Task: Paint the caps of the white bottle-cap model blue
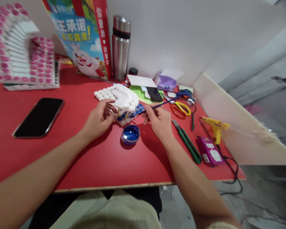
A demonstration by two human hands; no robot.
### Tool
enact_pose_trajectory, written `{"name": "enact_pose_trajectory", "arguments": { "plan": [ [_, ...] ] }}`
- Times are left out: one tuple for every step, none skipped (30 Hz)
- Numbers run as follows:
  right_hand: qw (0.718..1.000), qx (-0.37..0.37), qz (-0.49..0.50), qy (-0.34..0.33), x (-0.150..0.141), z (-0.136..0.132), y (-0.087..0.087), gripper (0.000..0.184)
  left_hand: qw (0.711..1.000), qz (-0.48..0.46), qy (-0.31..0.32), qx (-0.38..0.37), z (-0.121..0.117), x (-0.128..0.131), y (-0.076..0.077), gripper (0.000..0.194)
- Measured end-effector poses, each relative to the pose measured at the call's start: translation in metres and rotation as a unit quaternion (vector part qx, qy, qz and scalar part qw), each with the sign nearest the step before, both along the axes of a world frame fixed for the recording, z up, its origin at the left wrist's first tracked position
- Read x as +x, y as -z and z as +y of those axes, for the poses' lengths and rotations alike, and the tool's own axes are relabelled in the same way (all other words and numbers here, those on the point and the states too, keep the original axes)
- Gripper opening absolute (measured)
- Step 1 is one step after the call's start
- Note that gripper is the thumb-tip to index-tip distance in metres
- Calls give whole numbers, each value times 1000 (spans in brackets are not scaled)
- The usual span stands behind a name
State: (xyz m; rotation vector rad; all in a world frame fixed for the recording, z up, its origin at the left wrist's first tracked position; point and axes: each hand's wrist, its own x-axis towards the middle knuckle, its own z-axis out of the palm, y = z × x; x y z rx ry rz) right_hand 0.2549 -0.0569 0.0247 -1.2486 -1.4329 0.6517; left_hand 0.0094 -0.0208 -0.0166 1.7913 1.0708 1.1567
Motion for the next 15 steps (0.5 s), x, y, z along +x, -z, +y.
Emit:
{"name": "enact_pose_trajectory", "arguments": {
  "plan": [
    [1000,0,1,-1,0,0,0,38,1000,1,0,0,0,1,1,49],
    [1000,2,4,1,0,0,1,37,1000,2,-1,2,0,1,1,49],
    [1000,7,8,3,1,0,1,36,1000,5,-4,5,0,2,0,47],
    [1000,12,10,7,2,0,1,34,1000,12,-10,11,-2,1,-2,46],
    [1000,16,9,11,3,-1,1,33,999,26,-19,20,-4,0,-5,45],
    [1000,17,3,19,3,-1,0,32,998,49,-34,35,-7,-3,-10,44],
    [999,19,-4,31,4,-1,0,31,994,80,-53,52,-11,-7,-16,45],
    [999,18,-14,41,5,-1,-1,31,986,129,-70,74,-15,-13,-23,48],
    [999,19,-15,46,6,-1,-2,32,972,187,-93,105,-21,-21,-31,50],
    [999,18,-16,46,6,-1,-3,33,951,246,-121,142,-26,-29,-38,49],
    [998,20,-17,51,7,-1,-4,35,927,299,-149,171,-32,-38,-44,49],
    [998,24,-19,51,7,-1,-5,35,902,345,-176,191,-38,-48,-49,49],
    [998,28,-21,52,6,-1,-6,36,880,380,-205,197,-43,-58,-52,49],
    [998,32,-22,52,6,-2,-7,35,866,405,-227,186,-47,-68,-52,51],
    [998,35,-22,51,6,-2,-8,34,854,424,-250,168,-51,-77,-51,55]
  ]
}}
